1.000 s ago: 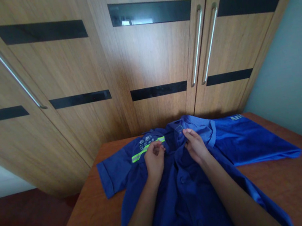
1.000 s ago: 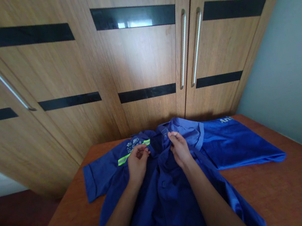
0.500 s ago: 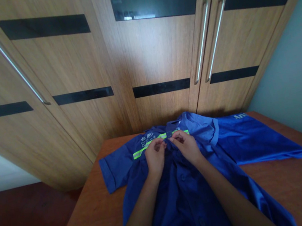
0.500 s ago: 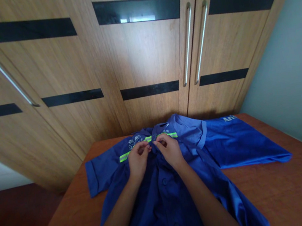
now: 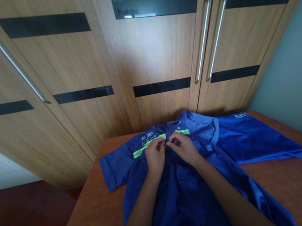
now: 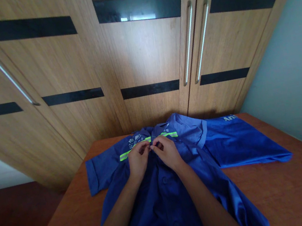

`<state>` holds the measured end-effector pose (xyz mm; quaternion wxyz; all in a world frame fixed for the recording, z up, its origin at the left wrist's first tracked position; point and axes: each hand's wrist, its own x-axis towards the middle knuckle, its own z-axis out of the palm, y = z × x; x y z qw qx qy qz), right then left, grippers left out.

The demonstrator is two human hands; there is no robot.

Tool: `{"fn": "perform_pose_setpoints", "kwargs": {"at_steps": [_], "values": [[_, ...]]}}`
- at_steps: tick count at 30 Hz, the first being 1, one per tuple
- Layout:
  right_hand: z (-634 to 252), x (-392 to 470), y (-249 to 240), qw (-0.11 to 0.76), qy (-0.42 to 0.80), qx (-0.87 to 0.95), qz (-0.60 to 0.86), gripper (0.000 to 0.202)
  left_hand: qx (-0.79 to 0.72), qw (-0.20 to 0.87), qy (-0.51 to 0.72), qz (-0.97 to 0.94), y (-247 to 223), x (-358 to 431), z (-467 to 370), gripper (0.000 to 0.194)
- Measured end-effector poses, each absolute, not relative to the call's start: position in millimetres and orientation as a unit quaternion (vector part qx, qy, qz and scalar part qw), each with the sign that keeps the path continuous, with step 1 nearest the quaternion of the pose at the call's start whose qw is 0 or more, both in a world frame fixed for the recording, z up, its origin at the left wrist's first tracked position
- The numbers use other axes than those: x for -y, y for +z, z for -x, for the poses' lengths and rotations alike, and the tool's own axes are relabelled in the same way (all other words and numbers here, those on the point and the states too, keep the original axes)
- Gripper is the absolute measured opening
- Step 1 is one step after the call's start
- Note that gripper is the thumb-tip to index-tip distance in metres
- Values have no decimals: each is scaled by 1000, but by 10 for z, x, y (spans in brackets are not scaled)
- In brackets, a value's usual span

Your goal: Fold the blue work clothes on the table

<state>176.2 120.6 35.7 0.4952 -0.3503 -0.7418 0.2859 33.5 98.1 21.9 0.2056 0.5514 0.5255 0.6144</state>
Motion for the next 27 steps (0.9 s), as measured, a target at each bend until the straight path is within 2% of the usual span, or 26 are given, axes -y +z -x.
{"fn": "perform_pose_setpoints", "kwargs": {"at_steps": [4,8,16,21,24,27], "values": [[-1741,-1212,321,492,335,738,317,22,-520,233,626,-533,170,-1009,-333,15],[-1731,-1243,241,495,367,711,339,11,-509,264,628,-526,158,-1016,-357,14],[-1712,-1271,226,513,274,732,355,9,-508,297,628,-510,199,-983,-383,16],[-1705,-1237,202,495,193,757,381,12,-503,325,630,-495,255,-945,-424,7],[-1703,-1211,205,465,132,788,382,15,-498,351,638,-470,273,-937,-450,14],[-1680,-1196,204,475,132,784,377,17,-492,383,646,-440,265,-937,-460,20]]}}
